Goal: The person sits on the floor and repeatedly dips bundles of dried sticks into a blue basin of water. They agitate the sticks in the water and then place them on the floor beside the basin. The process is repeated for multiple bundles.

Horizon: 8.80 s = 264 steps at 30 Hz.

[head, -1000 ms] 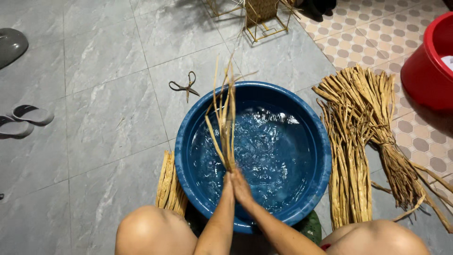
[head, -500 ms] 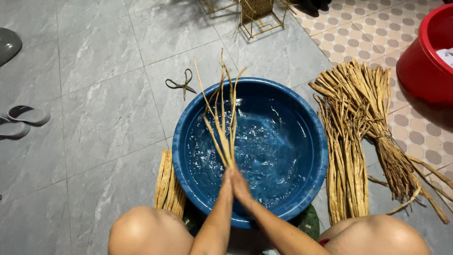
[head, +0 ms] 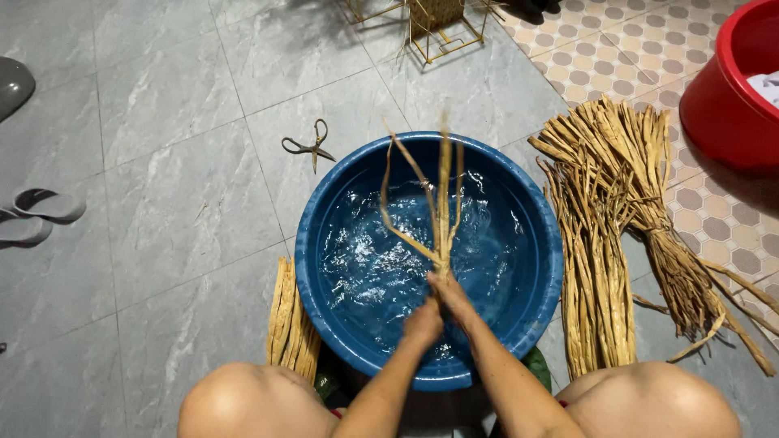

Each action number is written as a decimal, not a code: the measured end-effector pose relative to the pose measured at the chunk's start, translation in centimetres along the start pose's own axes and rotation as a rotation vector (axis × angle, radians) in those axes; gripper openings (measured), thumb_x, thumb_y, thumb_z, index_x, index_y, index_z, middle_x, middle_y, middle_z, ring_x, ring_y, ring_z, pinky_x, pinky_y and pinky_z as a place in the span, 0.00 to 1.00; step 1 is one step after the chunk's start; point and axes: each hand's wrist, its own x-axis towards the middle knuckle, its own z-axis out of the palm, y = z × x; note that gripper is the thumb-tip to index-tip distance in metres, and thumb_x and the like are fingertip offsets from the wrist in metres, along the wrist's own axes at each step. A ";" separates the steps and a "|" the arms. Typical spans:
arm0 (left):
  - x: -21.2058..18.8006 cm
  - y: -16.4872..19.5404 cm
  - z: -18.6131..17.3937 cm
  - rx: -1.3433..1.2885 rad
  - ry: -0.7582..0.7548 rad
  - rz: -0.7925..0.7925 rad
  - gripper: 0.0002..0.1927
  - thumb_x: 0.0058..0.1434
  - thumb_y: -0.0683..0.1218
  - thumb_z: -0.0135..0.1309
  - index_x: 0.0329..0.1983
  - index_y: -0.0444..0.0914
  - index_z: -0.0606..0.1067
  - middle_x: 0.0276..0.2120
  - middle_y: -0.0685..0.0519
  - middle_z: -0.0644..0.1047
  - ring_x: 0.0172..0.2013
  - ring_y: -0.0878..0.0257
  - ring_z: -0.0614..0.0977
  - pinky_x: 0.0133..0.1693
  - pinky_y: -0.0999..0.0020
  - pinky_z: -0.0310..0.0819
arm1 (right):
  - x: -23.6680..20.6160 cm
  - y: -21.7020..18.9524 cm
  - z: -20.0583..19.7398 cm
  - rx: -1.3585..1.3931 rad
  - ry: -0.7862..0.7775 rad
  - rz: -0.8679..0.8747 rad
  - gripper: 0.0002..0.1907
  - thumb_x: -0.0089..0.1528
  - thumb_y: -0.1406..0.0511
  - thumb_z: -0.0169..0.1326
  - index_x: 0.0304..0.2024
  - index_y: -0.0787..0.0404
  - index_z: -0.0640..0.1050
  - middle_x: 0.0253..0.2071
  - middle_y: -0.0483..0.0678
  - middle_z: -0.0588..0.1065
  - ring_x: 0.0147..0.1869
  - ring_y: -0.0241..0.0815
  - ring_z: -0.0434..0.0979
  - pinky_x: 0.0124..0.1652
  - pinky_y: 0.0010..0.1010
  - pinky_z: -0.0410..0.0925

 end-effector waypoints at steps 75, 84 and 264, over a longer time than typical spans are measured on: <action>4.1 1.6 -2.5 -1.673 -0.303 -0.143 0.21 0.68 0.61 0.39 0.45 0.41 0.72 0.34 0.48 0.77 0.34 0.49 0.83 0.35 0.48 0.81 | -1.0 -1.4 5.3 -0.596 0.111 -0.156 0.32 0.66 0.44 0.38 0.65 0.53 0.70 0.65 0.59 0.69 0.73 0.59 0.62 0.69 0.60 0.45; 2.6 3.8 1.1 -0.932 -0.118 0.099 0.20 0.74 0.57 0.41 0.43 0.37 0.74 0.27 0.52 0.72 0.23 0.62 0.73 0.26 0.59 0.71 | 0.9 -4.7 -1.8 -0.518 0.127 0.082 0.30 0.66 0.47 0.44 0.60 0.61 0.66 0.59 0.56 0.65 0.63 0.56 0.57 0.54 0.59 0.46; 0.1 -0.5 -0.9 -1.038 -0.246 -0.015 0.13 0.63 0.44 0.54 0.49 0.35 0.74 0.33 0.49 0.81 0.32 0.59 0.85 0.35 0.64 0.80 | -4.5 -3.4 -0.6 -0.164 0.306 -0.261 0.14 0.67 0.59 0.53 0.47 0.59 0.83 0.32 0.47 0.79 0.33 0.37 0.72 0.33 0.34 0.67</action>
